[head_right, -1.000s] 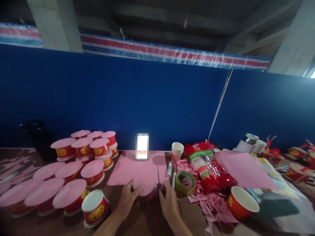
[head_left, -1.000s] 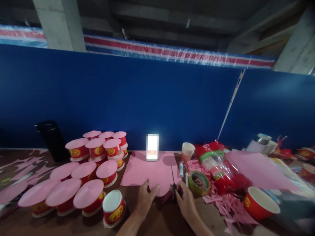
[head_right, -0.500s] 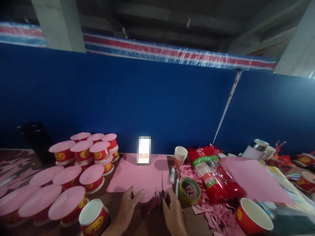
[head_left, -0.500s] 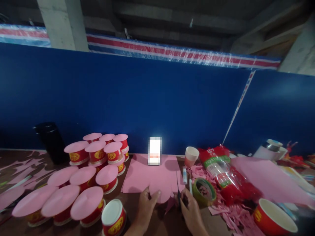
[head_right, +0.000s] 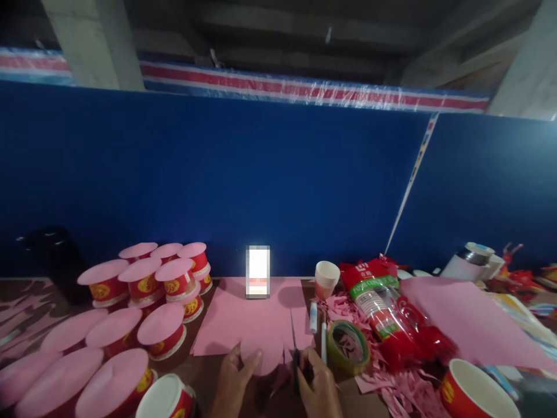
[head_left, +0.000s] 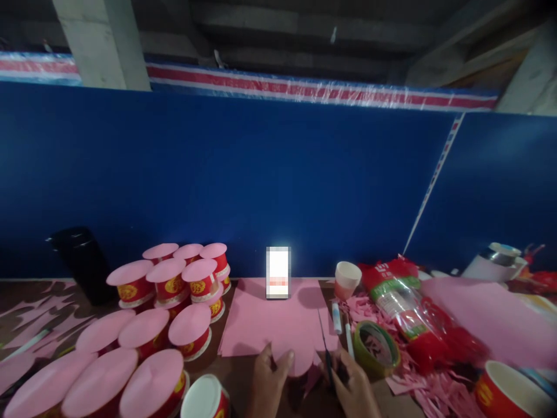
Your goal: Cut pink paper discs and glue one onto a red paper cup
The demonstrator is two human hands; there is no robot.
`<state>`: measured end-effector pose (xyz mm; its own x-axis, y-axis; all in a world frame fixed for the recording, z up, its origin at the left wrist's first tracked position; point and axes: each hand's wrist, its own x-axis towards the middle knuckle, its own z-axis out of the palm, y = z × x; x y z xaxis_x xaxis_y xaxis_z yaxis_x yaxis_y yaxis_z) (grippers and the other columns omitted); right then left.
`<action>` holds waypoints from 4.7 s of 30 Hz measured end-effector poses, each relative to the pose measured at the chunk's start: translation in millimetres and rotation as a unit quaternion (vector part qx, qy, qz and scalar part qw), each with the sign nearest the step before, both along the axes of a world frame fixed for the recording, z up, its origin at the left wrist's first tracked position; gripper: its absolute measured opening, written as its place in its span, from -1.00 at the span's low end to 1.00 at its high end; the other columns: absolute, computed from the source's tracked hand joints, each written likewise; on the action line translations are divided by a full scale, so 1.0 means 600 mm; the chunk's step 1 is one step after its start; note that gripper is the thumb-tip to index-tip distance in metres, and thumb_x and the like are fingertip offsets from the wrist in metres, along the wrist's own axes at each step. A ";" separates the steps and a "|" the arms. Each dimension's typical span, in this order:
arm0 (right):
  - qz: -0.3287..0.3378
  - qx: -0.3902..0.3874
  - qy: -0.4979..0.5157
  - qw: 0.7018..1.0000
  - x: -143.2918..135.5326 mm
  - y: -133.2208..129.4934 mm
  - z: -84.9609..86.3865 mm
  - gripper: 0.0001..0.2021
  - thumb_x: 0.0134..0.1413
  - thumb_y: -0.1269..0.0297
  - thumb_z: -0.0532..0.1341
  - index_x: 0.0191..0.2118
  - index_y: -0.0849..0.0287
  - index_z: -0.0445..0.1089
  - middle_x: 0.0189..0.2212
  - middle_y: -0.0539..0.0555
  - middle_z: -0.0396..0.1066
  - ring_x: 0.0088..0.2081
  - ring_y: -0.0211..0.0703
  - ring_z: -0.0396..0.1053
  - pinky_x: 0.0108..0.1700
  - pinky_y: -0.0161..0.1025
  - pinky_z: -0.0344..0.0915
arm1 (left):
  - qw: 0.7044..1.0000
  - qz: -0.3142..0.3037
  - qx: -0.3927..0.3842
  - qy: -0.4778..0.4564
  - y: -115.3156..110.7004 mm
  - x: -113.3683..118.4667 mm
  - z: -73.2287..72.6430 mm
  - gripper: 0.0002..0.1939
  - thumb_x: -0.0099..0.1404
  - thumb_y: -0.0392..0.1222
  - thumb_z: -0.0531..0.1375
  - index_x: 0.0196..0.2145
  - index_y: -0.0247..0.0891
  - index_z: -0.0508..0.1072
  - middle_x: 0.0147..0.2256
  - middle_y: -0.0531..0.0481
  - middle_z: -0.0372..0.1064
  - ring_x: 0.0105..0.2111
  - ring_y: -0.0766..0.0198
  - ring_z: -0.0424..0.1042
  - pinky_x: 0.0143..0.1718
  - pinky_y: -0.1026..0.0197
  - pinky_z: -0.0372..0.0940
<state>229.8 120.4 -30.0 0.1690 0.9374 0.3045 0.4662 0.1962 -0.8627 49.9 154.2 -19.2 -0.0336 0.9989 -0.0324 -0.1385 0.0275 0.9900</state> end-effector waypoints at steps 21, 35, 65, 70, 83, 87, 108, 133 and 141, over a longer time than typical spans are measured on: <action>-0.020 -0.009 -0.012 1.000 0.002 -0.001 0.008 -0.77 -0.04 0.14 0.11 -0.56 0.16 0.17 -0.65 -0.06 0.15 -0.57 -0.25 0.14 -0.51 -0.39 0.14 | 1.000 0.000 -0.012 -0.007 -0.006 -0.002 -0.004 -0.60 -0.11 -0.16 0.30 -0.28 -0.42 0.47 -0.35 -0.19 0.49 -0.32 0.06 0.45 -0.30 0.18 0.33; 0.002 -0.019 -0.015 1.000 -0.004 -0.003 0.007 -0.79 -0.04 0.14 0.12 -0.51 0.15 0.15 -0.61 -0.06 0.15 -0.55 -0.25 0.15 -0.48 -0.38 0.15 | 1.000 0.002 -0.004 -0.009 -0.003 0.001 -0.014 -0.60 -0.03 -0.07 0.26 -0.28 -0.43 0.46 -0.35 -0.19 0.49 -0.33 0.08 0.45 -0.32 0.20 0.33; -0.007 0.082 -0.008 0.997 -0.012 -0.012 0.027 -0.94 -0.04 0.32 0.11 -0.41 0.18 0.22 -0.52 0.00 0.31 -0.46 -0.20 0.29 -0.38 -0.33 0.21 | 0.995 -0.031 0.033 -0.089 -0.024 0.005 0.017 -0.66 -0.01 -0.04 0.25 -0.36 -0.38 0.43 -0.47 -0.03 0.45 -0.46 0.23 0.41 -0.43 0.25 0.28; 0.011 0.017 0.117 0.993 -0.020 -0.007 0.022 -0.86 -0.01 0.24 0.12 -0.42 0.16 0.14 -0.58 -0.05 0.27 -0.57 -0.27 0.23 -0.54 -0.37 0.18 | 0.974 -0.025 -0.063 -0.215 -0.026 0.004 0.026 -0.68 -0.09 -0.08 0.32 -0.43 -0.34 0.38 -0.56 0.10 0.36 -0.63 0.44 0.31 -0.60 0.40 0.20; 0.166 -0.015 0.259 0.951 -0.044 -0.021 0.031 -0.81 -0.08 0.35 0.21 -0.36 0.14 0.14 -0.53 -0.08 0.31 -0.50 -0.31 0.29 -0.44 -0.39 0.23 | 0.933 -0.090 -0.142 -0.318 -0.037 0.005 0.035 -0.83 -0.02 -0.31 0.31 -0.44 -0.33 0.39 -0.52 0.05 0.42 -0.57 0.39 0.41 -0.51 0.34 0.34; 0.198 -0.051 0.244 0.948 -0.052 -0.031 0.040 -0.79 -0.07 0.40 0.19 -0.26 0.14 0.18 -0.56 -0.09 0.32 -0.52 -0.31 0.29 -0.49 -0.40 0.20 | 0.938 -0.125 -0.133 -0.294 -0.040 0.006 0.041 -0.85 0.03 -0.25 0.28 -0.43 -0.35 0.39 -0.52 0.01 0.42 -0.58 0.37 0.41 -0.57 0.38 0.31; 0.119 -0.006 0.207 0.971 -0.039 -0.016 0.029 -0.77 -0.05 0.29 0.19 -0.20 0.19 0.27 -0.52 -0.01 0.34 -0.47 -0.23 0.33 -0.35 -0.28 0.30 | 0.957 -0.089 -0.108 -0.253 -0.026 0.003 0.032 -0.81 -0.02 -0.24 0.31 -0.44 -0.32 0.40 -0.51 0.05 0.39 -0.59 0.49 0.32 -0.62 0.48 0.21; 0.148 -0.022 0.241 0.959 -0.033 -0.020 0.029 -0.61 -0.16 0.23 0.30 -0.13 0.17 0.31 -0.43 -0.01 0.27 -0.42 -0.30 0.24 -0.39 -0.38 0.23 | 0.975 -0.020 -0.098 -0.197 -0.027 0.007 0.029 -0.75 -0.11 -0.14 0.34 -0.57 -0.31 0.37 -0.60 0.10 0.30 -0.61 0.47 0.27 -0.61 0.46 0.17; 0.167 -0.035 0.252 0.953 -0.033 -0.021 0.031 -0.60 -0.18 0.15 0.30 -0.16 0.18 0.35 -0.48 -0.02 0.27 -0.50 -0.33 0.18 -0.47 -0.38 0.18 | 0.980 -0.019 -0.084 -0.180 -0.027 0.011 0.030 -0.71 -0.12 -0.10 0.34 -0.49 -0.35 0.43 -0.58 0.06 0.36 -0.64 0.47 0.27 -0.64 0.44 0.14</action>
